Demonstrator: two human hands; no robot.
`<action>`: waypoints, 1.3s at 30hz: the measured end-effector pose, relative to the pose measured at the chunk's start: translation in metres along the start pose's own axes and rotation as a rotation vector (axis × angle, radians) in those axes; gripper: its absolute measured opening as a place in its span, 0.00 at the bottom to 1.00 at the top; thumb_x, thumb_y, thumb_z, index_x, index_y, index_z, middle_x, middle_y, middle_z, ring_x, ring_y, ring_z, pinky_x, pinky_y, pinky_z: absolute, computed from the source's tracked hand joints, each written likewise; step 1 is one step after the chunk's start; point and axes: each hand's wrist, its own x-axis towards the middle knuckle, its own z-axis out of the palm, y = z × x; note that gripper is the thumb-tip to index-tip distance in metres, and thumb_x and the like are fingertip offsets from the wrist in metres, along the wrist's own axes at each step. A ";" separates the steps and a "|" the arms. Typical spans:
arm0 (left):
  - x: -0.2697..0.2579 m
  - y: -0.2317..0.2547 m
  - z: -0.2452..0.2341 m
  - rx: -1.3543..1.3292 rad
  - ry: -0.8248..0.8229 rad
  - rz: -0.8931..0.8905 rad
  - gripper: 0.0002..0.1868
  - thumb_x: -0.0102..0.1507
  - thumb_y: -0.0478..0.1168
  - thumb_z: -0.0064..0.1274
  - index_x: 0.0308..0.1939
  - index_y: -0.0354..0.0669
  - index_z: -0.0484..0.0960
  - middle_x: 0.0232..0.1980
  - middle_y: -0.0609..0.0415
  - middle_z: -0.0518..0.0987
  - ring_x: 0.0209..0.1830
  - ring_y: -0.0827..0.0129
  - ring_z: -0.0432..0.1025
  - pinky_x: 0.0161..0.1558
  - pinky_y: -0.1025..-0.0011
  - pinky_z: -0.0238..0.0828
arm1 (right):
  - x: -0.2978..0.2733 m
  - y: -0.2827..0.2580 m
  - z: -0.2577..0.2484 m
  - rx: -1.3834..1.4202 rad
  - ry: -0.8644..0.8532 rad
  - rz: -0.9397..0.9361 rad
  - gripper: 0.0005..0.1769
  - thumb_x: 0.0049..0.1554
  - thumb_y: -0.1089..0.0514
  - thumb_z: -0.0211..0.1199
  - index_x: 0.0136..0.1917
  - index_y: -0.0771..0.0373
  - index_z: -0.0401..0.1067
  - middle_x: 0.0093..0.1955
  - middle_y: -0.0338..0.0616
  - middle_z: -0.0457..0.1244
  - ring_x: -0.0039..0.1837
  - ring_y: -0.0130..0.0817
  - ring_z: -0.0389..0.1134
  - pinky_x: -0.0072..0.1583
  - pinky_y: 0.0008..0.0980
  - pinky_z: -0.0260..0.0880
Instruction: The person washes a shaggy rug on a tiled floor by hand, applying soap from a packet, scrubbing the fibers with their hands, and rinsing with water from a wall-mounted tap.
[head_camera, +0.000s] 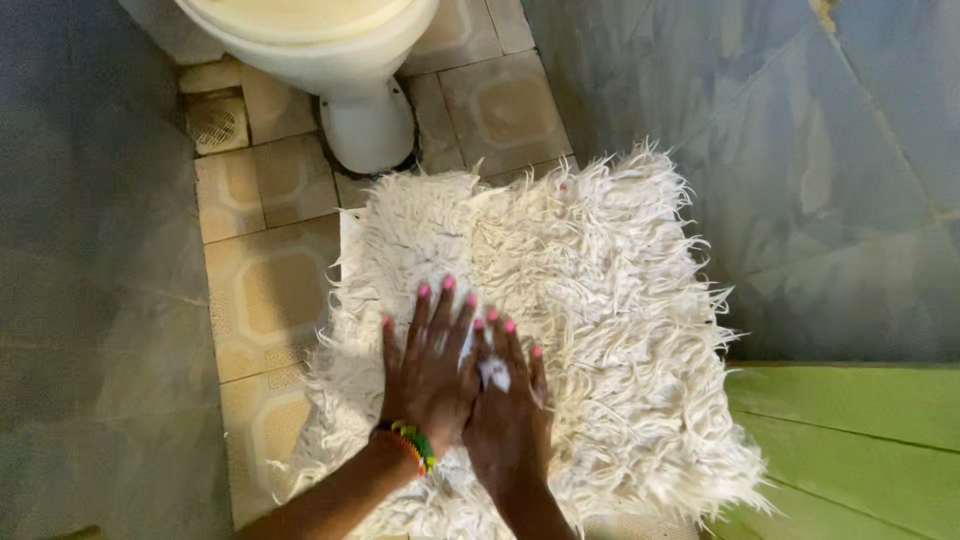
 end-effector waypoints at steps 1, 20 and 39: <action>-0.017 0.010 -0.005 -0.064 0.013 -0.037 0.41 0.62 0.53 0.46 0.77 0.50 0.53 0.82 0.48 0.43 0.83 0.49 0.39 0.74 0.43 0.29 | -0.021 0.003 -0.002 0.082 -0.017 0.005 0.35 0.58 0.58 0.47 0.79 0.57 0.54 0.84 0.40 0.47 0.84 0.36 0.43 0.79 0.46 0.38; -0.037 -0.047 0.031 -0.857 0.351 -0.431 0.24 0.57 0.33 0.51 0.58 0.35 0.73 0.52 0.37 0.82 0.53 0.46 0.79 0.58 0.59 0.74 | 0.012 -0.014 0.008 0.147 0.115 -0.292 0.19 0.63 0.60 0.57 0.65 0.67 0.72 0.82 0.52 0.54 0.83 0.42 0.50 0.78 0.54 0.43; -0.021 -0.039 0.021 -0.184 0.397 -0.668 0.26 0.73 0.52 0.38 0.72 0.49 0.71 0.81 0.50 0.62 0.78 0.58 0.63 0.71 0.50 0.55 | -0.074 0.004 -0.020 0.218 -0.057 -0.331 0.24 0.57 0.58 0.59 0.68 0.57 0.71 0.78 0.44 0.56 0.82 0.36 0.48 0.78 0.45 0.41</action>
